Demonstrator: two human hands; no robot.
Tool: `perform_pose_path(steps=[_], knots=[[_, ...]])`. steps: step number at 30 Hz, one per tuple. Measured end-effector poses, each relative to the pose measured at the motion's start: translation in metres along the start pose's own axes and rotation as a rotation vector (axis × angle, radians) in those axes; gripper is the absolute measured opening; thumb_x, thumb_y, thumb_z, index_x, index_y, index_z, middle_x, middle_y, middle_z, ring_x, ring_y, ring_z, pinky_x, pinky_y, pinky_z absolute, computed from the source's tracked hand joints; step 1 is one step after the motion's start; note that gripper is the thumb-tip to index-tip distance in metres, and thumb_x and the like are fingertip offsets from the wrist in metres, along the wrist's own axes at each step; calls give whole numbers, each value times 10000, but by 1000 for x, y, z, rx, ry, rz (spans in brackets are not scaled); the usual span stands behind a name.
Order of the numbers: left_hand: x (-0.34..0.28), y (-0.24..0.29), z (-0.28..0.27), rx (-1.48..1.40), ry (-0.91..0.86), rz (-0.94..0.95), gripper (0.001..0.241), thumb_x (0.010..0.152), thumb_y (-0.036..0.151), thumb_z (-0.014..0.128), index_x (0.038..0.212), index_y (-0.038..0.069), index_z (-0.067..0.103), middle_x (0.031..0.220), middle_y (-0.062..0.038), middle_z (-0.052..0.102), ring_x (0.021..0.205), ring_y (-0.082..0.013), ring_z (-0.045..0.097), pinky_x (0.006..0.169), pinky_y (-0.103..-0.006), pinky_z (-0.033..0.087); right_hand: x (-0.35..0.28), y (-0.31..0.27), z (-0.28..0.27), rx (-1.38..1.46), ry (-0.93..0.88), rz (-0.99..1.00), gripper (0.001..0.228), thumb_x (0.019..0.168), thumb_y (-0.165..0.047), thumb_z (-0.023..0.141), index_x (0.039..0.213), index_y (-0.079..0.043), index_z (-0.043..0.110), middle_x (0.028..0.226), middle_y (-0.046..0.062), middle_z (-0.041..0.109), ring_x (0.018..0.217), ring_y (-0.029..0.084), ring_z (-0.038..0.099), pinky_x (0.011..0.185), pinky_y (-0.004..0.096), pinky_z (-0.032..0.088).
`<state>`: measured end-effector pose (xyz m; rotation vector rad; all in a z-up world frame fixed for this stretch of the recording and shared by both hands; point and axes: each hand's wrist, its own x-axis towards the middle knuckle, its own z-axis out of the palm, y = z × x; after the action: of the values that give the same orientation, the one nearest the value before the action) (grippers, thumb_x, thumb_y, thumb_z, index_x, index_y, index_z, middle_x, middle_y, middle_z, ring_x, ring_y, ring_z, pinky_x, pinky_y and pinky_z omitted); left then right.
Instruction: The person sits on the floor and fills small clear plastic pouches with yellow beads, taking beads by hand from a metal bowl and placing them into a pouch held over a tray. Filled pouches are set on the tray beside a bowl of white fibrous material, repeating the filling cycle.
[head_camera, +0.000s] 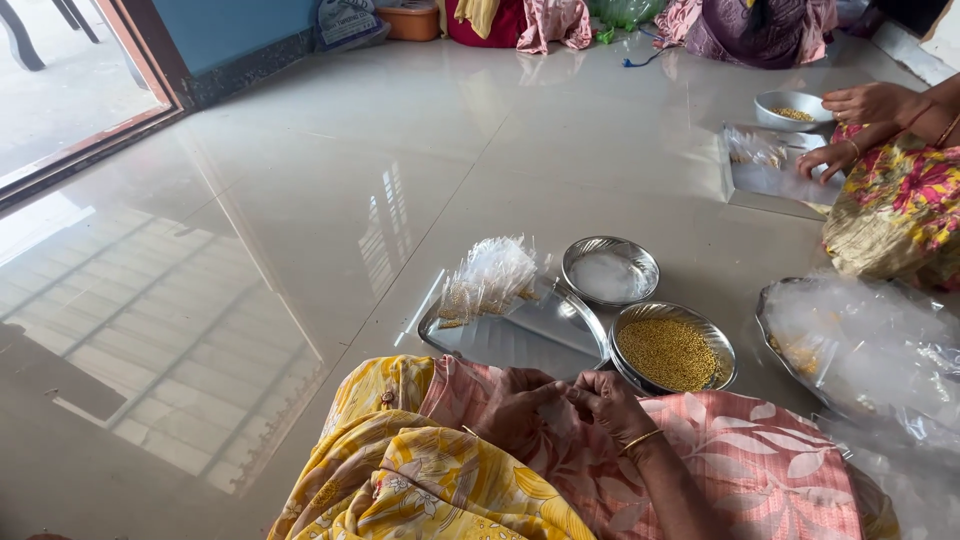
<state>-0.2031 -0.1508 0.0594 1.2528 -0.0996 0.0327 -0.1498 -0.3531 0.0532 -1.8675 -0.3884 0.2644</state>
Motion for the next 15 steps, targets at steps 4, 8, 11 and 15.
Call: perform_pose_path(steps=[4,8,11,15], knots=[[-7,1,-2,-49,0,-16,174,879,89,760,740,-3,710,611,-34,661,525,-98,580,484,-270,432,-2,-3,2,-53,54,-17,320,929,-205,724,692,-9,637,571,17,597,539,78,512,512,280,455],[-8,4,0,-99,-3,-38,166,878,89,754,743,3,711,609,-37,661,518,-103,579,480,-272,431,-1,2,2,4,125,-56,393,958,-235,677,639,-29,578,523,9,518,491,96,448,477,303,401],[-7,8,2,-138,-9,-53,160,878,90,749,746,7,711,607,-39,661,513,-107,579,477,-274,431,-2,0,2,77,127,-45,462,980,-275,660,602,-43,532,502,8,482,466,104,422,465,307,371],[-8,10,0,-185,-15,-77,153,878,90,743,750,13,711,605,-42,661,506,-112,579,474,-277,431,-4,-4,4,229,67,5,503,1006,-346,627,595,-69,539,502,12,508,458,109,472,470,297,414]])
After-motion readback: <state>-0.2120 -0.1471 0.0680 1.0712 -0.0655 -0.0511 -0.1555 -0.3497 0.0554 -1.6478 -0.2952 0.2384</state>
